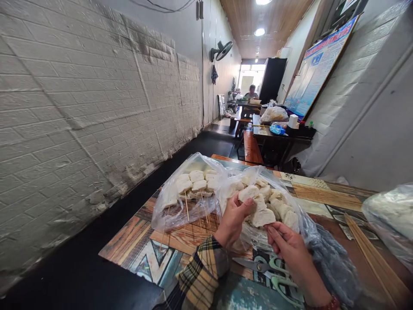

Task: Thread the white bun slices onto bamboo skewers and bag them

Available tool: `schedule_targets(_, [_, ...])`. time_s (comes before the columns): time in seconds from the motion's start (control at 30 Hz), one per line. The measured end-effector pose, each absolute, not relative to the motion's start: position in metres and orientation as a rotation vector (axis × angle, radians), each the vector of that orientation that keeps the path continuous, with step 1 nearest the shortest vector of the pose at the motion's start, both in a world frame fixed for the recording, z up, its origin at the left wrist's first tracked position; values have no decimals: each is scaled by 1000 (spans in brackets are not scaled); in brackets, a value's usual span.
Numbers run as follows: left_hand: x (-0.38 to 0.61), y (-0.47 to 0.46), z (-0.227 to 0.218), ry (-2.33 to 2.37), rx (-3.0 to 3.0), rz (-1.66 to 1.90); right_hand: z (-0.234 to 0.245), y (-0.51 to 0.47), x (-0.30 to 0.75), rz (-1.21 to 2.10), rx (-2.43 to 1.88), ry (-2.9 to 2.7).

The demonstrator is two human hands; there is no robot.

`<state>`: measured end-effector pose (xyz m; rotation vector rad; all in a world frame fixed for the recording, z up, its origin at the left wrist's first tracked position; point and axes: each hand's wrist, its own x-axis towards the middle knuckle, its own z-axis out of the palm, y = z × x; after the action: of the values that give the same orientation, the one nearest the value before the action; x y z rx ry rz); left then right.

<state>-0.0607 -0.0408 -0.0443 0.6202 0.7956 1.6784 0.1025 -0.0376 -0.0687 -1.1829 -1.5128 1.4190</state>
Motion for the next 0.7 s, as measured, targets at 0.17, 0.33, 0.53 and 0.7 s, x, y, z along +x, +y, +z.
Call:
schedule_targets(0.17, [-62,-37,-48,807,545,1745,-68,-42,101,1446,-1194,-1623])
schedule_targets(0.33, [-66,-35,-46,829,521,1717,-77,-43,101,1351,-1124,-1658])
schedule_targets(0.53, [-67,-35,-45,838,518,1722,-80,-45,101,1452,-1042,-1605])
schedule_targets(0.7, [-65,-34,-45,840,528,1750,-82,-42,99,1510,-1009,-1551])
